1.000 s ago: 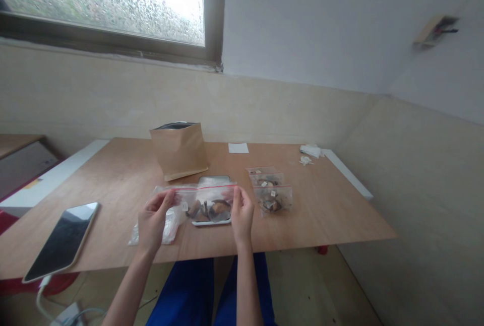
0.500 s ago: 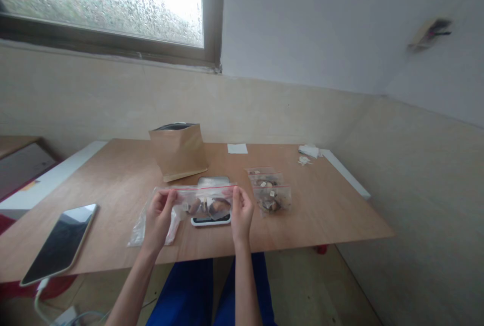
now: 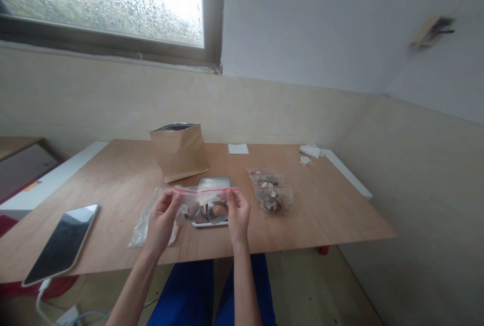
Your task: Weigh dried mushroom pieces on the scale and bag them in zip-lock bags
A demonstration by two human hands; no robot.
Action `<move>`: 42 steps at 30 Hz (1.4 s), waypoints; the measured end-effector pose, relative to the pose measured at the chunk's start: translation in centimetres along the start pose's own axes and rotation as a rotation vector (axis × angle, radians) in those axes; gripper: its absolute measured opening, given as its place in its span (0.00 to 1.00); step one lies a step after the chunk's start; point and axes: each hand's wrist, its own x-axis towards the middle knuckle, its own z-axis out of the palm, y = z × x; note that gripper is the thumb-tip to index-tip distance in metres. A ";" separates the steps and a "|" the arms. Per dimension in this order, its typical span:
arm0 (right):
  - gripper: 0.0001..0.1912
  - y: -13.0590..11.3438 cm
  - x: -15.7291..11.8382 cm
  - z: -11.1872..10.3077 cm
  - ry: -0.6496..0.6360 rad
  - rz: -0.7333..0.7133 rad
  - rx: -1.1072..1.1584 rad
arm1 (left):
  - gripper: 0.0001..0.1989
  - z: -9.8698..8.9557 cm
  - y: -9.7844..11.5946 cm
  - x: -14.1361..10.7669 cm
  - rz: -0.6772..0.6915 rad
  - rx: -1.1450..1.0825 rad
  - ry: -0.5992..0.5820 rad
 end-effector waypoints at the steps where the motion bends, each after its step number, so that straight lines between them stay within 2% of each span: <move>1: 0.18 0.0 0.0 0.0 0.003 0.001 0.001 | 0.14 0.0 0.0 0.0 -0.004 0.018 -0.023; 5: 0.19 0.1 -0.1 -0.1 0.014 0.004 -0.018 | 0.13 0.0 0.3 -0.2 0.003 0.078 -0.056; 10: 0.19 0.0 -0.2 0.3 0.064 -0.009 -0.054 | 0.12 0.1 0.7 -0.2 0.038 0.102 0.046; 17: 0.20 -0.5 -0.4 0.5 0.086 -0.048 -0.101 | 0.10 0.1 1.0 -0.5 0.085 0.092 0.097; 20: 0.19 -0.6 -0.2 0.1 0.055 -0.059 -0.098 | 0.11 0.4 1.1 -0.6 0.081 0.096 0.088; 24: 0.20 -0.5 0.0 -0.7 -0.070 -0.054 -0.059 | 0.14 0.7 1.4 -0.7 0.065 0.029 0.065; 28: 0.19 -0.7 -0.2 -1.1 -0.111 -0.032 -0.036 | 0.13 0.9 1.6 -0.9 0.014 -0.041 0.009; 32: 0.16 -1.2 -0.5 -0.8 -0.086 -0.012 -0.032 | 0.15 1.1 1.8 -0.9 -0.004 -0.038 -0.035; 42: 0.15 -1.7 -0.7 -0.4 -0.071 -0.019 -0.047 | 0.14 1.2 2.0 -1.0 -0.079 0.052 -0.012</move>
